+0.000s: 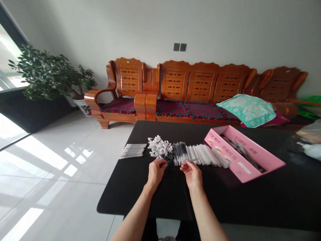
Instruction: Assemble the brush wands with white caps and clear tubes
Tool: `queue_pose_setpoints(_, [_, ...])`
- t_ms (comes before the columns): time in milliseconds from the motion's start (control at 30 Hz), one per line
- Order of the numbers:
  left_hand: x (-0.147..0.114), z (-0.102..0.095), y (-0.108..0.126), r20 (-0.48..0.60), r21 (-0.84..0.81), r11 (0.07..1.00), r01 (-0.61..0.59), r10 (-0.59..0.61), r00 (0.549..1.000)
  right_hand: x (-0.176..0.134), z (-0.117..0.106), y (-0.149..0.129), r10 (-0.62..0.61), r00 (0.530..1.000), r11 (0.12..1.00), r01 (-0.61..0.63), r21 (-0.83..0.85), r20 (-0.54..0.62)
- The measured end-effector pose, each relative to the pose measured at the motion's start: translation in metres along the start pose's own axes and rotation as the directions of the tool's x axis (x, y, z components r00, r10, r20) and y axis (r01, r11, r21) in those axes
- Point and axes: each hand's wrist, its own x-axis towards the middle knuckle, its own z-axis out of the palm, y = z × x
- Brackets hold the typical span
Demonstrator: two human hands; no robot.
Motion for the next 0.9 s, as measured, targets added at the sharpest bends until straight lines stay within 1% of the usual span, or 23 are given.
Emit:
queue_pose_setpoints(67, [0.001, 0.005, 0.006, 0.051, 0.083, 0.992, -0.095, 0.091, 0.995, 0.0, -0.001, 0.001, -0.002, 1.0, 1.0, 0.002, -0.005, 0.007])
queue_pose_setpoints(133, [0.001, 0.009, 0.011, 0.136, 0.163, 0.973, -0.166, 0.144, 0.98, 0.001, -0.002, 0.001, -0.007, 1.0, 1.0, 0.007, -0.013, 0.014])
queue_pose_setpoints(233, [0.0, 0.015, 0.016, 0.26, 0.268, 0.934, -0.238, 0.168, 0.951, 0.001, -0.003, 0.002, -0.002, 1.0, 1.0, 0.002, -0.009, 0.001])
queue_pose_setpoints(333, [-0.004, 0.019, 0.017, 0.337, 0.348, 0.894, -0.282, 0.161, 0.928, 0.001, -0.003, 0.002, 0.013, 1.0, 1.0, -0.013, 0.006, 0.001])
queue_pose_setpoints(433, [-0.007, 0.024, 0.017, 0.365, 0.395, 0.865, -0.309, 0.161, 0.917, 0.0, -0.003, 0.003, 0.014, 1.0, 1.0, -0.015, 0.011, 0.014])
queue_pose_setpoints(633, [-0.004, 0.03, 0.018, 0.386, 0.438, 0.843, -0.311, 0.135, 0.912, -0.001, -0.002, 0.003, 0.019, 1.0, 1.0, -0.019, 0.012, 0.025])
queue_pose_setpoints(767, [-0.004, 0.028, 0.021, 0.436, 0.445, 0.831, -0.335, 0.126, 0.891, -0.001, -0.002, 0.003, 0.019, 1.0, 1.0, -0.02, 0.014, 0.021])
queue_pose_setpoints(900, [-0.005, 0.025, 0.024, 0.456, 0.459, 0.811, -0.362, 0.134, 0.88, -0.001, -0.002, 0.003, 0.019, 1.0, 1.0, -0.02, 0.016, 0.024])
